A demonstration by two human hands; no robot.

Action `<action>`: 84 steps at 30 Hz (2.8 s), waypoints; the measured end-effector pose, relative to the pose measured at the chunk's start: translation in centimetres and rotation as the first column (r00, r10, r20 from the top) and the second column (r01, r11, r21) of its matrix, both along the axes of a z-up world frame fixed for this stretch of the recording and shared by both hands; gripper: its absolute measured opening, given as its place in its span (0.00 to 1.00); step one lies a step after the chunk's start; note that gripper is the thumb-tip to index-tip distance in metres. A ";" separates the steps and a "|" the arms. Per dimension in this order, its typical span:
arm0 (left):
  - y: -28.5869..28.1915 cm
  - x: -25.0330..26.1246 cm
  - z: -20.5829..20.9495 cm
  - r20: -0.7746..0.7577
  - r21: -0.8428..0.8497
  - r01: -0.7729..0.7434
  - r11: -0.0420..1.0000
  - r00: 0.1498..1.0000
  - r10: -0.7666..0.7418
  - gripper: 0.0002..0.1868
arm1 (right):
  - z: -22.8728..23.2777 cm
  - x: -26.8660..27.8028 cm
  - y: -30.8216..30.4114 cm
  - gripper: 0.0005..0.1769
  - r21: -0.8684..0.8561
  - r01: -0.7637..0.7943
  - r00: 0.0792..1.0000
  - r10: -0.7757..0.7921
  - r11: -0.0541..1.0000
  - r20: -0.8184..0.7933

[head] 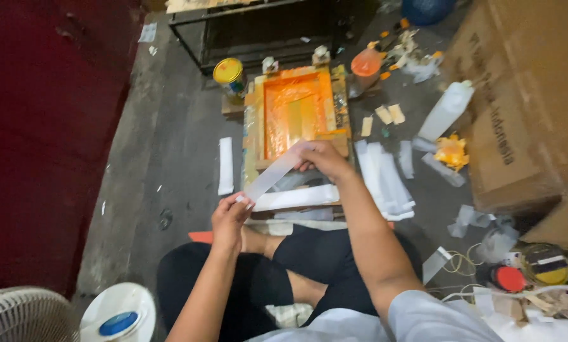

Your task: The person sits on the floor and uses a squeegee to spread orange ink across a screen printing frame. They then place a white strip of material under the frame, pull it through, and set it aside. This process is repeated multiple times.

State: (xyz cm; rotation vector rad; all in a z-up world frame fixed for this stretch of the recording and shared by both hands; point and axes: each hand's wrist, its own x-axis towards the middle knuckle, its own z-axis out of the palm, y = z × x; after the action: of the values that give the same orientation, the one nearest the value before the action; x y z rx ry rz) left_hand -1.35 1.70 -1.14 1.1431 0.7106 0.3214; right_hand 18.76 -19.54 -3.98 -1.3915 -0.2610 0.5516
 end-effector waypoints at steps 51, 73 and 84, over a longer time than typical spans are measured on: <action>2.3 1.2 0.1 0.039 0.001 0.121 0.993 0.992 -0.121 0.13 | 4.8 -3.1 -3.8 0.13 -0.103 0.183 0.960 -0.155 0.978 0.233; 2.1 0.7 -0.1 0.065 0.256 0.171 0.951 0.979 -0.194 0.21 | 4.3 -3.2 -2.6 0.25 0.172 0.257 0.959 -0.272 0.951 0.073; 1.4 0.7 1.1 0.153 0.271 0.125 0.955 0.973 -0.171 0.22 | 3.6 -3.8 -0.6 0.24 0.297 0.237 0.964 -0.186 0.925 -0.190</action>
State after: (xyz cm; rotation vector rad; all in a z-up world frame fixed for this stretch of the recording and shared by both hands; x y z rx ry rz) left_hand -0.70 3.11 -0.08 1.3904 0.4326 0.3900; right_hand 14.92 -20.11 -0.40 -1.0401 -0.0630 0.4161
